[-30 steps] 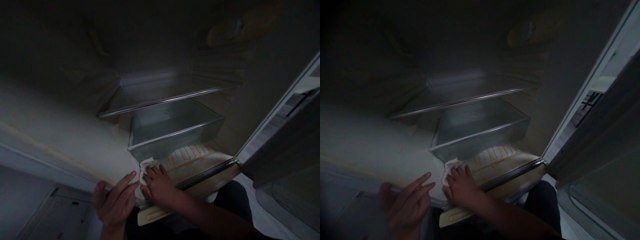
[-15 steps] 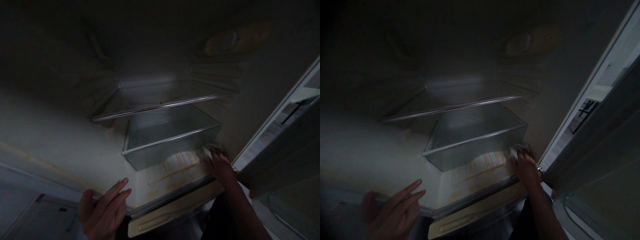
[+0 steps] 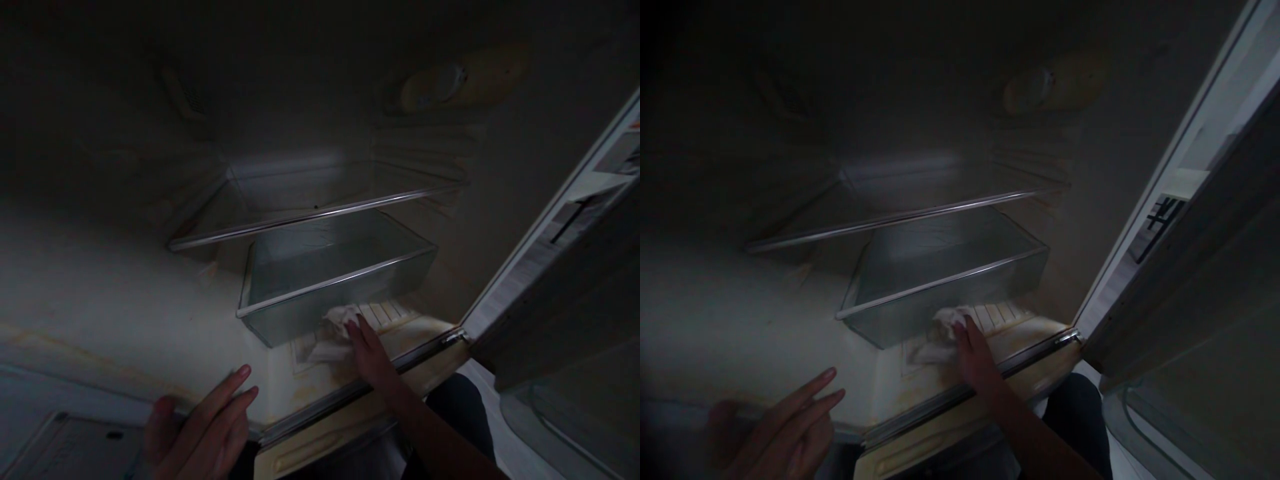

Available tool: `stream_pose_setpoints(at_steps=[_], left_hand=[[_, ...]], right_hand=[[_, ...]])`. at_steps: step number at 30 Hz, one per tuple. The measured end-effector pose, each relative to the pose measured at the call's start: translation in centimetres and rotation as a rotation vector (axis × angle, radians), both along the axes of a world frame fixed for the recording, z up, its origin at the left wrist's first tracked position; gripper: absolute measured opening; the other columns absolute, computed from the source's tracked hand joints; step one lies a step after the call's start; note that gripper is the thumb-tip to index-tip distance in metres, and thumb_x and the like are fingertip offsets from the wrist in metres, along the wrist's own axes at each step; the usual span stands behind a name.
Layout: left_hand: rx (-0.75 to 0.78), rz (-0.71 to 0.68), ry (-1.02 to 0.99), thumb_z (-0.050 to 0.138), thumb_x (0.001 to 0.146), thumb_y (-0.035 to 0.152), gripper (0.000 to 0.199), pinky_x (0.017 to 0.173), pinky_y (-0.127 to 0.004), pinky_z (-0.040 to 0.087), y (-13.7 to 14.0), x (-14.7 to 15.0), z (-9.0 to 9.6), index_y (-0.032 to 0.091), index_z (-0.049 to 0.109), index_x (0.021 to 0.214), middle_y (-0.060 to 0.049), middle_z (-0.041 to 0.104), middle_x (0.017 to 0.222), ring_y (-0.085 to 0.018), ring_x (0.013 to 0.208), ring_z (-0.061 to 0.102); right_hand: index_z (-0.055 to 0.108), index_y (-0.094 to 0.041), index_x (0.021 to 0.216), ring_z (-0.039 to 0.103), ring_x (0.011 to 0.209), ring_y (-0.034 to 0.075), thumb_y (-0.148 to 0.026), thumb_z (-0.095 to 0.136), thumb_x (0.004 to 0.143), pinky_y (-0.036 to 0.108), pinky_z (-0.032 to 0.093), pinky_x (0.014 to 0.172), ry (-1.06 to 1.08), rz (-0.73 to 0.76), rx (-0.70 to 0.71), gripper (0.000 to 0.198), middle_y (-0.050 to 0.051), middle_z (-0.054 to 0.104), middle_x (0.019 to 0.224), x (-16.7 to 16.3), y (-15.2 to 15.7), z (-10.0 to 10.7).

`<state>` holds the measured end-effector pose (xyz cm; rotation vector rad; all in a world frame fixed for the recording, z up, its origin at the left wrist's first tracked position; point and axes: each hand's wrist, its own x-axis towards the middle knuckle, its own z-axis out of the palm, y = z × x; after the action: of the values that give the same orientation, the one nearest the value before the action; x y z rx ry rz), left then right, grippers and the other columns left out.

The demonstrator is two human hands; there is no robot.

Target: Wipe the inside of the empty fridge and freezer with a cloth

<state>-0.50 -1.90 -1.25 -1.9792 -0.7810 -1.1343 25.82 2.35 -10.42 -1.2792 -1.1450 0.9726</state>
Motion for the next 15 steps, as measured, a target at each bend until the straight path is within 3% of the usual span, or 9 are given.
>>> stream_pose_setpoints(at_steps=[2,4,7,10,13,15], left_hand=[[0.042,0.003,0.04,0.061,0.083,-0.002,0.026,0.129,-0.041,0.022,0.1,0.2,0.4,0.021,0.072,0.088,0.0,0.078,0.077,-0.012,0.064,0.067],[0.043,-0.004,0.04,0.062,0.083,-0.001,0.024,0.129,-0.041,0.023,0.2,0.3,0.5,0.02,0.072,0.086,-0.001,0.078,0.077,-0.012,0.063,0.067],[0.045,-0.004,0.019,0.061,0.085,-0.001,0.023,0.128,-0.037,0.026,0.2,0.2,0.2,0.019,0.072,0.088,-0.002,0.079,0.078,-0.011,0.06,0.067],[0.042,0.005,0.0,0.062,0.084,-0.001,0.024,0.128,-0.04,0.024,0.1,0.2,-0.2,0.019,0.072,0.089,-0.003,0.08,0.082,-0.012,0.061,0.069],[0.052,0.002,0.013,0.065,0.081,-0.002,0.024,0.129,-0.045,0.024,0.1,0.2,-0.3,0.02,0.073,0.087,-0.002,0.08,0.083,-0.013,0.066,0.071],[0.075,-0.001,0.048,0.067,0.079,-0.002,0.023,0.128,-0.045,0.025,0.1,0.2,-0.3,0.019,0.072,0.085,-0.001,0.079,0.078,-0.013,0.066,0.071]], right_hand=[[0.057,-0.019,0.129,0.066,0.12,0.029,-0.058,0.041,0.096,0.049,0.055,0.102,0.446,-0.042,-0.136,0.053,0.016,0.065,0.133,-0.5,1.5,1.3],[0.057,-0.018,0.119,0.071,0.11,0.029,-0.055,0.041,0.094,0.047,0.059,0.092,0.763,-0.01,-0.204,0.047,0.016,0.07,0.122,-1.2,2.2,2.7],[0.058,-0.018,0.115,0.072,0.108,0.027,-0.048,0.039,0.095,0.045,0.059,0.092,0.824,0.05,-0.14,0.041,0.014,0.073,0.113,-3.3,0.6,4.4],[0.05,-0.019,0.14,0.069,0.115,0.025,-0.042,0.03,0.1,0.044,0.056,0.099,0.49,0.058,0.065,0.049,0.013,0.069,0.123,-6.0,-2.7,5.0],[0.034,-0.022,0.157,0.051,0.138,0.027,-0.043,0.032,0.102,0.048,0.045,0.114,-0.119,0.007,0.352,0.059,0.015,0.054,0.144,-7.9,-3.8,5.2],[0.036,-0.023,0.158,0.038,0.146,0.032,-0.047,0.044,0.099,0.056,0.032,0.121,-0.573,0.109,0.576,0.063,0.014,0.048,0.151,-8.5,-2.5,5.7]])
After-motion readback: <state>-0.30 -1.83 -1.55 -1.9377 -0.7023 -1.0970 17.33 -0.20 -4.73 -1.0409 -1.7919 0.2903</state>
